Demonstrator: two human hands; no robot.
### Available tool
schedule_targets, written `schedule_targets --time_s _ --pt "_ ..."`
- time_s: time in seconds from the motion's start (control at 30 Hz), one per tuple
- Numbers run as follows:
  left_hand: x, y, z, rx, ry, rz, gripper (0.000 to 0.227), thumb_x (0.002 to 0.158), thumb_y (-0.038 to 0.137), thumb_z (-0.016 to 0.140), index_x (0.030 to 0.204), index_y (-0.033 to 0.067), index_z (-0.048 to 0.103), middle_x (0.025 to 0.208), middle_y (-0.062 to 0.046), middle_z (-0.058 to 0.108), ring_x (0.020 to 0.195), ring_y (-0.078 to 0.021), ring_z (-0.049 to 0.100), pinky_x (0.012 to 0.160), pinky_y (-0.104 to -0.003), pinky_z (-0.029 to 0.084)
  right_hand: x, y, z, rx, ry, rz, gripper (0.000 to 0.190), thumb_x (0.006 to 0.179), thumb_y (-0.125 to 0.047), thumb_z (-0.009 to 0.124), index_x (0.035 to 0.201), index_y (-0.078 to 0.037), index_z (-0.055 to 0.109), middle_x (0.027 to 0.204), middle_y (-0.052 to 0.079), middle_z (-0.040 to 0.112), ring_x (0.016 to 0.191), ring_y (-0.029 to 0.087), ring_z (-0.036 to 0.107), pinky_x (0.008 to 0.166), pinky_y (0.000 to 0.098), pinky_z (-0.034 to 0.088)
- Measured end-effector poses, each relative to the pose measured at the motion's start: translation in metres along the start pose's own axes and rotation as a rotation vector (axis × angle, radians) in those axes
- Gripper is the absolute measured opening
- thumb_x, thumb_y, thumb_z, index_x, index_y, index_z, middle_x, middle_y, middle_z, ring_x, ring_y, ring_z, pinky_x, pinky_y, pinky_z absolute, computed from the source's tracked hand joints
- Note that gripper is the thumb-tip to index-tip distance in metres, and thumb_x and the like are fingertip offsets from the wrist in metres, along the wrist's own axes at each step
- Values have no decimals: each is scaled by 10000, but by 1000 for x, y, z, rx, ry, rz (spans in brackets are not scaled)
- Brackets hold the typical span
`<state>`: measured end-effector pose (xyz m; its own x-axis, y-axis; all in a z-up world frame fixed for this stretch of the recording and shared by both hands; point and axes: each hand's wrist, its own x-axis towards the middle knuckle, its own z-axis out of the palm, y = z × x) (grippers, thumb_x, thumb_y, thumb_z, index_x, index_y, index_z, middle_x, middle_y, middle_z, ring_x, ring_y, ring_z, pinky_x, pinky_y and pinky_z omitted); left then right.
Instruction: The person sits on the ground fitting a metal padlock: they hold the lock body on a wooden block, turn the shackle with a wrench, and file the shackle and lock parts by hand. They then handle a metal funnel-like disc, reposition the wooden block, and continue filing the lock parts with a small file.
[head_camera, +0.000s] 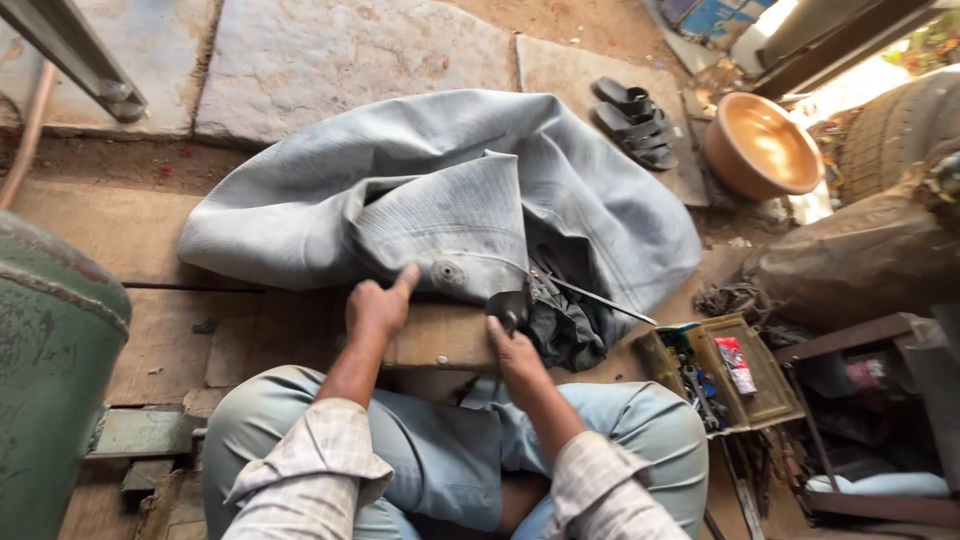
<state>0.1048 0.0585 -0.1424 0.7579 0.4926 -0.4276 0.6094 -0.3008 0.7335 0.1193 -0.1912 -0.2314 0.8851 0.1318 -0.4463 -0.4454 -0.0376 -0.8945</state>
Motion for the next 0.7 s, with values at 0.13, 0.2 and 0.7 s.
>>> schedule_targets --time_s 0.13,0.2,0.7 --pt "42 8 5 -10 121 155 822 903 689 617 1035 -114 731 1096 -360 701 1063 -444 712 924 -495 549 -2 -24 16 219 -22 -2 452 994 -392 696 1167 25 674 1057 109 727 913 191 691 814 368 577" --pt "56 31 3 -79 192 363 718 971 604 617 965 -101 750 1012 -368 696 995 -455 700 894 -492 534 -19 -66 23 429 -108 145 391 942 -364 692 1108 -13 646 989 119 726 832 232 733 761 442 635" --pt "121 112 -19 -126 36 317 553 948 456 699 1009 -93 725 959 -202 726 870 -290 703 772 -410 537 -163 -198 -70 -90 -155 381 535 835 -285 729 1235 68 687 1034 145 775 918 175 745 837 327 583"
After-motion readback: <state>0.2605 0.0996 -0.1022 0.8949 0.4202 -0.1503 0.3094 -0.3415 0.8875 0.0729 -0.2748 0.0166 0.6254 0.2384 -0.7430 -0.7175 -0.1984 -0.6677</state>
